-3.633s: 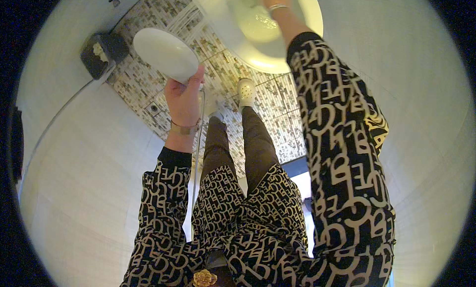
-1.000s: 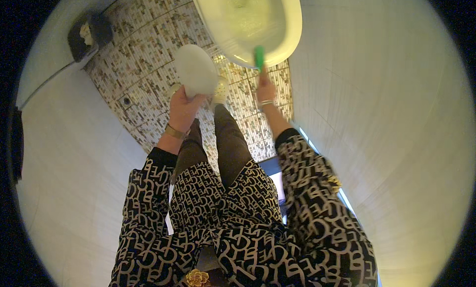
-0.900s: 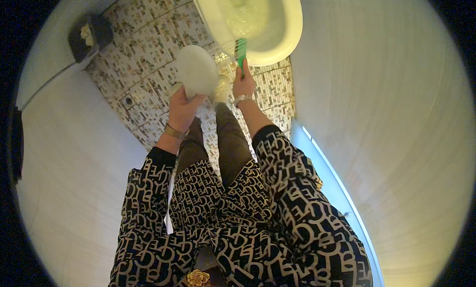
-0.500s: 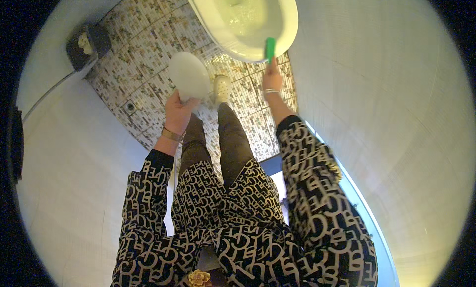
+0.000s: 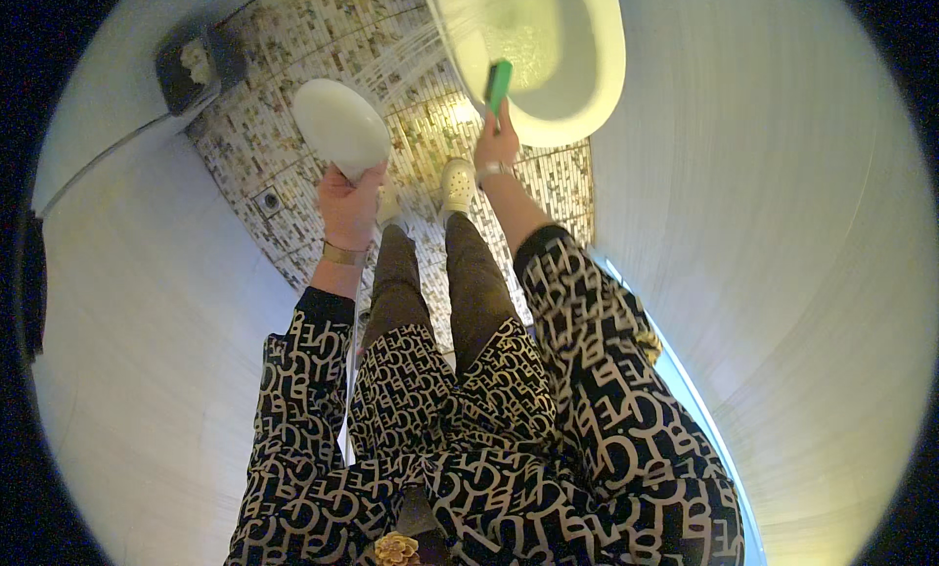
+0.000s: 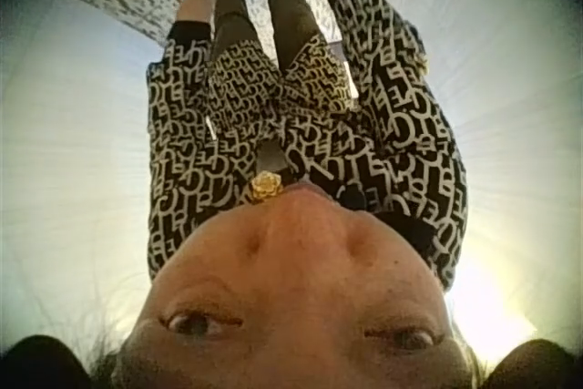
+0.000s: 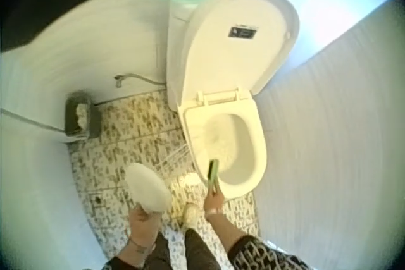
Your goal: The recorder scrubs the interior of a toilet bowl with a brush and rinses it with a hand-held shower head.
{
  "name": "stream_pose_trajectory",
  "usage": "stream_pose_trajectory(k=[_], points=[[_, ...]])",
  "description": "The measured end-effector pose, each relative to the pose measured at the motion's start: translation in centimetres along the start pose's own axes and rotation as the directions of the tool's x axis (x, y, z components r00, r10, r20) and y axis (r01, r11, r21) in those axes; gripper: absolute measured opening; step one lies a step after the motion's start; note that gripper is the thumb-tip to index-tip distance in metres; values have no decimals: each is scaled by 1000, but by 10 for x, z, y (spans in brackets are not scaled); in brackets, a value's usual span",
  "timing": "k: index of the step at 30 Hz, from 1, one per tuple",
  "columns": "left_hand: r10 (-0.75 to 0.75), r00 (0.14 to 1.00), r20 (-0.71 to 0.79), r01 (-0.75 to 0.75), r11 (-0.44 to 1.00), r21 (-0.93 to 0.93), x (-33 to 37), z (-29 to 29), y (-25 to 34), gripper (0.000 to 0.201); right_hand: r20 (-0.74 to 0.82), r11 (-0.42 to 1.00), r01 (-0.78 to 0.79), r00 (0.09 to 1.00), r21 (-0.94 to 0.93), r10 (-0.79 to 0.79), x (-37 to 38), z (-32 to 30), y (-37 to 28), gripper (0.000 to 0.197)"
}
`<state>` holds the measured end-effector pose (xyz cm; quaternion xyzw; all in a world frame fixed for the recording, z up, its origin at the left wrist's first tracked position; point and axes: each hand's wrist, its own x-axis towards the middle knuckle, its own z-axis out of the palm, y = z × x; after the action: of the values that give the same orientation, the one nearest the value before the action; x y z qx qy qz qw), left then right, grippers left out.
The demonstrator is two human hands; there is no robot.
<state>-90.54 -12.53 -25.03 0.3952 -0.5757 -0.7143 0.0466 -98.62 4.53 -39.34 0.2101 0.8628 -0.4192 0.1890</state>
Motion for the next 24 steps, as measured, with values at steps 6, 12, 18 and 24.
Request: stream_pose_trajectory(k=[6,12,18,24], points=[[-105,994,-12,104,993,-62,13,13,4,23,-64,967,235,968,-99,-242,36,16,-43,43],[-6,1000,9,7,994,-106,22,24,16,25,349,515,590,798,-622,-492,161,32,-112,32],[-3,1000,-16,3,999,32,16,-15,11,27,368,639,555,832,-532,-415,92,27,-95,31],[7,1000,28,-9,999,42,25,4,24,27,345,409,718,654,-563,-673,177,-5,-113,35]])
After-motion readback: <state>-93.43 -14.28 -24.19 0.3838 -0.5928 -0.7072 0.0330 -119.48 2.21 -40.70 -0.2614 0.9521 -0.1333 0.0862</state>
